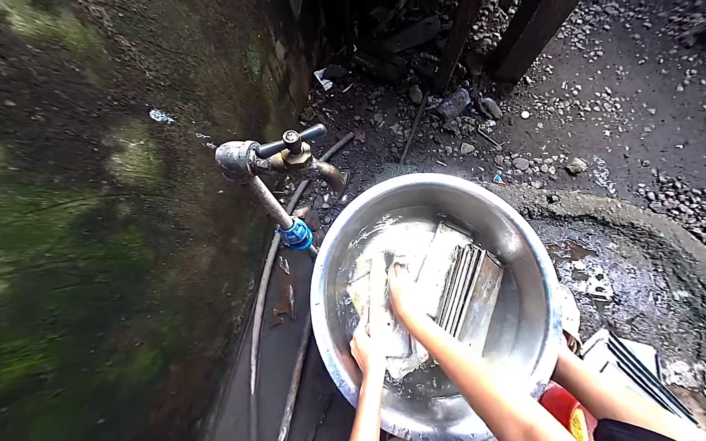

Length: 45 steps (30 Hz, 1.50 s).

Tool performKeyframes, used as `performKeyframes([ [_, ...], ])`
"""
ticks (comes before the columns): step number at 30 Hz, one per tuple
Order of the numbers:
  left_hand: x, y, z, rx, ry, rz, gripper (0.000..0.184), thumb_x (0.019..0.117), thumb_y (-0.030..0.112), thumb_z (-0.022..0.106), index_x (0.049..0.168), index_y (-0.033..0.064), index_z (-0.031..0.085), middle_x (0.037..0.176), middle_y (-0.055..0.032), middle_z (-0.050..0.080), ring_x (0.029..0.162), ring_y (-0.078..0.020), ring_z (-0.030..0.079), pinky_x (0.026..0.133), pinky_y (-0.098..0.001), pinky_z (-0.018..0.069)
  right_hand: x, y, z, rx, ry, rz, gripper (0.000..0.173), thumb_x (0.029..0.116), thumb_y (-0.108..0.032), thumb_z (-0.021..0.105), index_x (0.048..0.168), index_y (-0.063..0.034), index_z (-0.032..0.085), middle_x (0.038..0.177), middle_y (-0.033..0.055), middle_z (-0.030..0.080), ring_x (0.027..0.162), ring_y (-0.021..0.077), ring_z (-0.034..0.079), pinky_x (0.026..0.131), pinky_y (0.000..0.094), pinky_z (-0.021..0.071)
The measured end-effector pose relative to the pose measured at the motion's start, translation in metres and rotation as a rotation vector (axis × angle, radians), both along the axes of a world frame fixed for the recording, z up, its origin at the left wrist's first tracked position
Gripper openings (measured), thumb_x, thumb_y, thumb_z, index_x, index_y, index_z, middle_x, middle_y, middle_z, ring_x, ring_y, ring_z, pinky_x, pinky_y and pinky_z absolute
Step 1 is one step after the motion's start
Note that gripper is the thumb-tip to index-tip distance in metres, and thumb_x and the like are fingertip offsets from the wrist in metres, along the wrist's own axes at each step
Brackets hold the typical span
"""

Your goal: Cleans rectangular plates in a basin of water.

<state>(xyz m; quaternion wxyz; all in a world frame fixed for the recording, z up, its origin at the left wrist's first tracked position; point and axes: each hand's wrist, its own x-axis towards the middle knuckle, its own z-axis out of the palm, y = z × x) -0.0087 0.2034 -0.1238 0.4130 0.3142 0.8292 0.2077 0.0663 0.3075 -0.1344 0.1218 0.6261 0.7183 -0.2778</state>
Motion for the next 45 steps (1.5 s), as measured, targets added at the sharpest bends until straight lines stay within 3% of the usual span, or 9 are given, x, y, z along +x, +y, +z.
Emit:
performKeyframes([
  [4,0.001,0.003,0.001,-0.039,-0.018,0.000,0.041,0.1062,0.007,0.046,0.147,0.0081,0.055,0.135,-0.0210,0.064,0.125,-0.0416,0.060,0.108,-0.0586,0.0418,0.006,-0.058,0.003,0.011,0.048,0.219,0.052,0.1021,0.003,0.042,0.153,0.0118,0.034,0.156,0.0322,0.039,0.146,0.0436,0.041,0.119,0.0477,0.0357],
  [10,0.000,0.001,0.001,0.002,-0.015,-0.025,0.045,0.1057,0.004,0.045,0.151,0.0090,0.049,0.137,-0.0227,0.062,0.125,-0.0423,0.060,0.109,-0.0570,0.0415,0.002,0.023,-0.002,0.000,-0.020,-0.032,0.051,0.1064,-0.003,0.036,0.157,0.0053,0.031,0.155,0.0296,0.042,0.142,0.0428,0.045,0.114,0.0521,0.0396],
  [16,0.002,0.002,0.004,-0.061,-0.003,-0.034,0.037,0.1072,0.008,0.043,0.141,-0.0005,0.057,0.131,-0.0259,0.064,0.125,-0.0420,0.059,0.109,-0.0574,0.0409,0.026,-0.028,-0.008,0.027,0.248,0.308,0.053,0.1002,0.004,0.045,0.153,0.0029,0.042,0.159,0.0230,0.041,0.150,0.0372,0.037,0.123,0.0479,0.0299],
  [20,0.004,0.001,0.002,-0.028,0.007,-0.051,0.045,0.1060,0.004,0.043,0.151,0.0076,0.049,0.136,-0.0223,0.063,0.125,-0.0412,0.061,0.108,-0.0561,0.0418,0.017,0.020,-0.013,0.036,0.078,0.162,0.057,0.1028,0.004,0.035,0.159,-0.0014,0.031,0.162,0.0213,0.036,0.150,0.0361,0.036,0.121,0.0471,0.0319],
  [25,0.006,-0.004,-0.002,0.084,-0.004,-0.037,0.046,0.1045,0.001,0.043,0.150,0.0013,0.047,0.134,-0.0259,0.063,0.124,-0.0424,0.061,0.110,-0.0548,0.0412,0.005,0.023,-0.021,0.013,0.260,0.131,0.059,0.1009,0.006,0.035,0.158,-0.0041,0.034,0.166,0.0155,0.032,0.156,0.0307,0.025,0.127,0.0469,0.0182],
  [31,0.009,-0.005,0.004,0.052,0.092,-0.048,0.043,0.1061,0.005,0.042,0.148,0.0071,0.054,0.125,-0.0247,0.068,0.115,-0.0441,0.066,0.103,-0.0589,0.0454,-0.003,0.008,-0.016,0.052,0.176,-0.063,0.057,0.1001,0.003,0.041,0.157,0.0034,0.032,0.164,0.0218,0.033,0.154,0.0350,0.030,0.126,0.0476,0.0219],
  [37,0.008,-0.012,-0.003,0.121,-0.150,0.058,0.040,0.1049,0.008,0.050,0.142,-0.0070,0.049,0.103,-0.0286,0.067,0.095,-0.0378,0.066,0.091,-0.0524,0.0500,0.007,0.012,-0.018,-0.027,0.513,0.090,0.051,0.1002,0.005,0.039,0.148,-0.0058,0.053,0.152,0.0166,0.052,0.143,0.0303,0.048,0.120,0.0455,0.0357],
  [41,0.002,0.003,-0.016,0.187,-0.436,0.371,0.045,0.1118,0.015,0.034,0.149,-0.0107,0.030,0.151,-0.0331,0.039,0.139,-0.0362,0.042,0.116,-0.0469,0.0329,0.017,-0.030,-0.006,-0.081,0.677,0.149,0.044,0.1012,0.004,0.043,0.143,0.0003,0.057,0.149,0.0198,0.055,0.143,0.0298,0.049,0.122,0.0411,0.0330],
  [45,0.012,-0.007,-0.015,0.120,-0.206,0.287,0.045,0.1104,0.010,0.036,0.151,-0.0091,0.036,0.150,-0.0314,0.045,0.141,-0.0402,0.044,0.118,-0.0509,0.0322,0.016,-0.054,-0.014,0.025,0.585,0.304,0.047,0.1007,0.006,0.039,0.141,-0.0038,0.060,0.149,0.0146,0.056,0.145,0.0286,0.047,0.122,0.0420,0.0335],
])
